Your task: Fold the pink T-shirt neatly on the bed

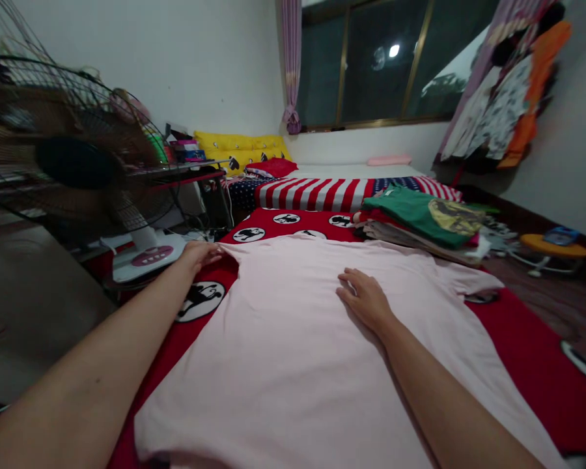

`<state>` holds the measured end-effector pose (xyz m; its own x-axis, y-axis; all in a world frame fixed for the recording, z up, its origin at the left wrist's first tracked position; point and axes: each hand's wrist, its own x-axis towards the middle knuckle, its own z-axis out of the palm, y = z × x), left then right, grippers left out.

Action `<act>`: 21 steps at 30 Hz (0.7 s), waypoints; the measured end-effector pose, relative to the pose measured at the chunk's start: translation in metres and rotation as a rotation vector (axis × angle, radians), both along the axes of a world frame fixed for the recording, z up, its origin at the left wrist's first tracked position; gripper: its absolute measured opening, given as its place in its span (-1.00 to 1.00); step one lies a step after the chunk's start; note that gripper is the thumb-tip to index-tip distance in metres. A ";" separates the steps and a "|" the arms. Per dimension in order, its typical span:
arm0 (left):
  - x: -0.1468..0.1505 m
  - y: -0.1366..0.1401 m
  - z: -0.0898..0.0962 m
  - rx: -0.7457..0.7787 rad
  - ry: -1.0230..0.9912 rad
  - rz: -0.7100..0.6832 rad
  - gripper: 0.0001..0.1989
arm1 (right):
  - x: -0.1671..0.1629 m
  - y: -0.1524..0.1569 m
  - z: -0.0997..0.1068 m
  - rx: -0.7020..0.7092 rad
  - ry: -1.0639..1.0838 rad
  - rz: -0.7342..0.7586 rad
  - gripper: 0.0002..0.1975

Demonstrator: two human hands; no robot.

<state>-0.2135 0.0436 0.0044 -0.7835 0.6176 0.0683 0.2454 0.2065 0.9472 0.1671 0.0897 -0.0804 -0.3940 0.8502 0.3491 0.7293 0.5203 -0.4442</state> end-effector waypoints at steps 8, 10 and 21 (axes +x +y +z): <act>0.120 0.031 0.058 0.289 0.279 -0.528 -0.82 | 0.003 -0.001 -0.001 -0.003 0.084 0.021 -0.69; 0.163 0.014 0.068 0.367 0.420 -0.932 -0.71 | 0.005 -0.001 0.000 -0.009 0.121 0.030 -0.70; 0.104 -0.118 0.025 -0.345 0.810 -0.866 -0.49 | 0.007 -0.001 0.004 -0.214 0.245 -0.091 -0.77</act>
